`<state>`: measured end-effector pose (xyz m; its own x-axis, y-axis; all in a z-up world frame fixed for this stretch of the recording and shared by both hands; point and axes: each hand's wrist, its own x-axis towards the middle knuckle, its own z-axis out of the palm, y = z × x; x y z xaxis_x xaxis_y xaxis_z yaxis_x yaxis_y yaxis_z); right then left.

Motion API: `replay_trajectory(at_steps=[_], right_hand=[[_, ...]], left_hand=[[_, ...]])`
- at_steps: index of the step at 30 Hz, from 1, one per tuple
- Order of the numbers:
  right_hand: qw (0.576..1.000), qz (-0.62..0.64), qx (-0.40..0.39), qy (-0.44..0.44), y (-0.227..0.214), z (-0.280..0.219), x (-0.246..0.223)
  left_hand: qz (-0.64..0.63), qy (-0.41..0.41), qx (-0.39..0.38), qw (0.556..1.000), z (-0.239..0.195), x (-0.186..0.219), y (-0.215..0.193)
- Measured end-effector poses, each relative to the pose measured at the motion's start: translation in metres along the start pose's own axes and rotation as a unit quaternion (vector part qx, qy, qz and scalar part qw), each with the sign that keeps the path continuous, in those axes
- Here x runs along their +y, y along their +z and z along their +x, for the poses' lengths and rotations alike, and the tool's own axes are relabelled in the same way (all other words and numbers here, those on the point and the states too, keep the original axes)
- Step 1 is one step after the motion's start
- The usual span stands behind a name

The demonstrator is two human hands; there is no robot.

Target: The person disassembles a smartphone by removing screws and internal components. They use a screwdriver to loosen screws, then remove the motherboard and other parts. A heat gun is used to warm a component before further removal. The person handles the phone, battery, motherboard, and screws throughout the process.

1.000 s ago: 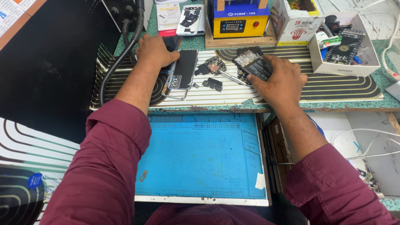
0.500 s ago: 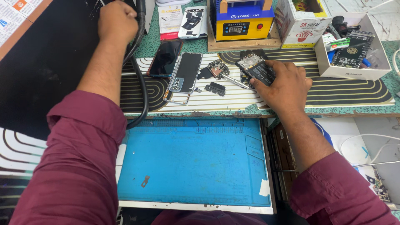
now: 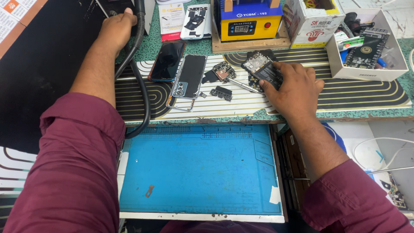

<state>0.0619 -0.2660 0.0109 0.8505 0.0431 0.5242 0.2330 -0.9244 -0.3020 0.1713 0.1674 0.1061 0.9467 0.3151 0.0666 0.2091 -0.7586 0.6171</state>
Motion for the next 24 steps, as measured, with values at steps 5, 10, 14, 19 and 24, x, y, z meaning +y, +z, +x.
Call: replay_trajectory(at_steps=[5,10,14,19,24], right_hand=[[1.000,-0.004,0.003,-0.006,0.003,0.000,0.002],[1.000,0.005,-0.006,0.000,0.002,0.001,0.003],[1.000,0.013,-0.011,0.007,0.002,0.002,0.003],[1.000,0.016,-0.011,0.006,0.002,0.002,0.003],[1.000,0.018,-0.007,0.006,0.001,0.002,0.003]], left_hand=[[0.069,-0.040,-0.026,0.996,-0.014,0.002,-0.008],[0.026,0.046,0.017,0.998,0.003,-0.016,-0.001],[0.071,0.178,0.128,0.973,0.022,-0.039,0.008],[-0.004,0.179,0.129,0.975,0.033,-0.046,0.014],[0.037,0.088,0.061,0.994,0.020,-0.031,0.014]])
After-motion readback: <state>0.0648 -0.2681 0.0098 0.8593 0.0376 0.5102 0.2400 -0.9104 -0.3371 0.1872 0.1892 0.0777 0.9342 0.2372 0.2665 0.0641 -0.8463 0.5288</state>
